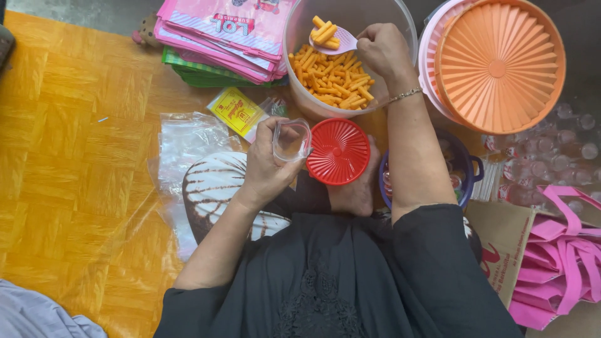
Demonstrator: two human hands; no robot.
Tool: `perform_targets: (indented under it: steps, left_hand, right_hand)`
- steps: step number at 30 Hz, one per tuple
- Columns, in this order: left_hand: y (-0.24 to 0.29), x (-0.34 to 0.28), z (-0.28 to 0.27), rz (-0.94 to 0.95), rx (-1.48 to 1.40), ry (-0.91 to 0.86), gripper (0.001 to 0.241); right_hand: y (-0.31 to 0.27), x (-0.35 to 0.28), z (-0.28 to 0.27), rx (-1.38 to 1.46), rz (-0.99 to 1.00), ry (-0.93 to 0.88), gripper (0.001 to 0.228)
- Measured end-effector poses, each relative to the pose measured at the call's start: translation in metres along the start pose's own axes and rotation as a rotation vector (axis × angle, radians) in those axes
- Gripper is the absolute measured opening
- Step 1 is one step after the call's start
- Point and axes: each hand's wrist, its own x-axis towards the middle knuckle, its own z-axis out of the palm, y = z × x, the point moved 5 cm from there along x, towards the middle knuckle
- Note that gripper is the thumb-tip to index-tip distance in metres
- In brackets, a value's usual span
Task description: Scooping orange snack sticks from a large container into small plastic bags and sealing them.
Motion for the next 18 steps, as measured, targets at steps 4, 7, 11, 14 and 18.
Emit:
perform_targets:
  steps: [4, 7, 11, 14, 18]
  left_hand:
    - [0.002, 0.005, 0.001, 0.01, 0.003, -0.002, 0.051]
    - [0.006, 0.008, 0.003, 0.013, 0.029, -0.004, 0.051]
    - [0.009, 0.017, 0.008, 0.075, 0.096, 0.005, 0.051]
    - [0.011, 0.027, 0.009, 0.1, 0.17, 0.047, 0.048]
    - [-0.004, 0.041, 0.014, 0.046, 0.413, 0.095, 0.047]
  right_hand:
    - [0.001, -0.014, -0.008, 0.015, 0.016, 0.006, 0.022]
    - [-0.006, -0.028, -0.019, 0.099, -0.03, 0.07, 0.022]
    - [-0.012, -0.039, -0.029, 0.324, 0.016, 0.021, 0.023]
    - [-0.01, -0.044, -0.036, 0.403, 0.052, -0.007, 0.024]
    - [-0.022, -0.056, -0.055, 0.42, 0.029, -0.062, 0.026]
